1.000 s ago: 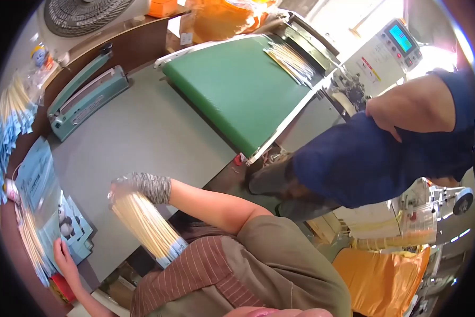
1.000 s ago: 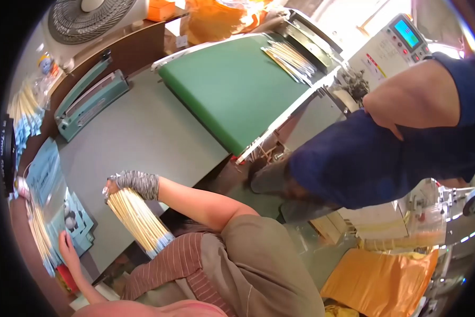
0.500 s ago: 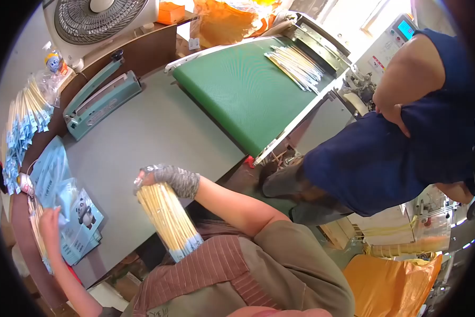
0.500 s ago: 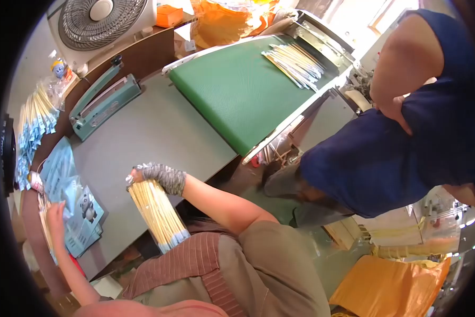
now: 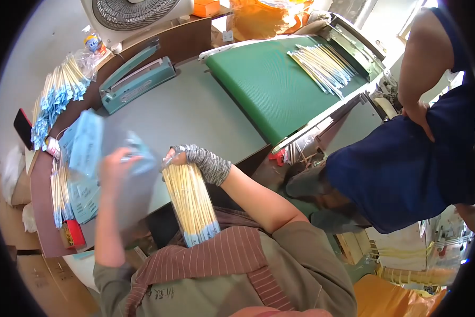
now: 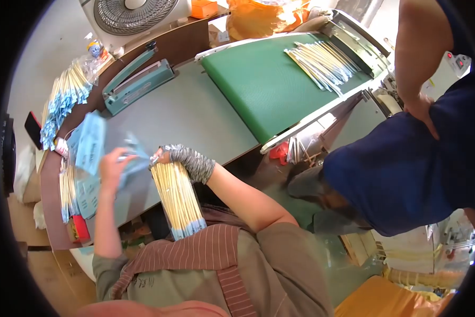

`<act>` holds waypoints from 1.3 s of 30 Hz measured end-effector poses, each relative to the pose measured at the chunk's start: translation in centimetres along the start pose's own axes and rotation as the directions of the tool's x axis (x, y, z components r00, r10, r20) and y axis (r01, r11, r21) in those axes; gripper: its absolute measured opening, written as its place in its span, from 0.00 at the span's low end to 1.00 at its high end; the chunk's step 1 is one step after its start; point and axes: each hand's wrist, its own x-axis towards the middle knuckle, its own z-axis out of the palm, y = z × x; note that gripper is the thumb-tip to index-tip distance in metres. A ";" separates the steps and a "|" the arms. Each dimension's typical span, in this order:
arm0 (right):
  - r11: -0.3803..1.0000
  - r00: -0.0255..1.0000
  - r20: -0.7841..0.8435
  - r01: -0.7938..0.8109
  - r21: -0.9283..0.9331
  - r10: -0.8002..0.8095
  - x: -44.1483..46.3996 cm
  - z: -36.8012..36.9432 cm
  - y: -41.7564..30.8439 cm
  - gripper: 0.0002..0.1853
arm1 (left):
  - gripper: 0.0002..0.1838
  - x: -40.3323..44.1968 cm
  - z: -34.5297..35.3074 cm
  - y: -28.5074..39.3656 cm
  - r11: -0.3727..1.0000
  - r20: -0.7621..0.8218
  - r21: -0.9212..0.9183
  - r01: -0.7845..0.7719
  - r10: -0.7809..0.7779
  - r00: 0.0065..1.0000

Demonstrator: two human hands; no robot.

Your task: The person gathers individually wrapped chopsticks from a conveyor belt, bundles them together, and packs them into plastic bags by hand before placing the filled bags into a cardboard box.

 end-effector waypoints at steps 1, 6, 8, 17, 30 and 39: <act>1.000 1.000 0.004 0.003 -0.001 -0.003 -0.1 0.2 0.2 0.16 | 0.10 0.3 4.2 -1.3 0.996 0.073 -0.060 -0.071 0.075 0.994; 0.997 0.998 -0.055 0.038 0.070 -0.034 -0.1 0.7 0.6 0.16 | 0.19 -1.5 10.2 0.4 0.960 0.316 -0.278 -0.037 0.128 0.940; 0.993 1.000 -0.020 0.018 0.118 -0.016 1.1 -0.2 1.4 0.16 | 0.24 -2.1 9.9 -0.4 0.973 0.296 -0.125 -0.195 0.224 0.928; 0.971 0.952 -0.258 -0.205 -0.124 0.168 5.0 -2.9 4.5 0.14 | 0.15 -2.8 6.8 4.0 0.857 -0.011 -0.471 0.210 -0.244 0.970; 0.828 0.918 -0.371 -0.311 -0.466 0.136 -12.4 -0.5 10.1 0.28 | 0.38 -15.7 6.4 4.8 0.998 -0.315 0.041 -0.054 0.064 0.947; 0.112 0.842 -0.261 -0.236 -0.965 -0.472 -0.1 2.5 0.1 0.34 | 0.29 -6.3 9.5 1.8 0.151 0.193 -0.940 0.307 -0.507 0.840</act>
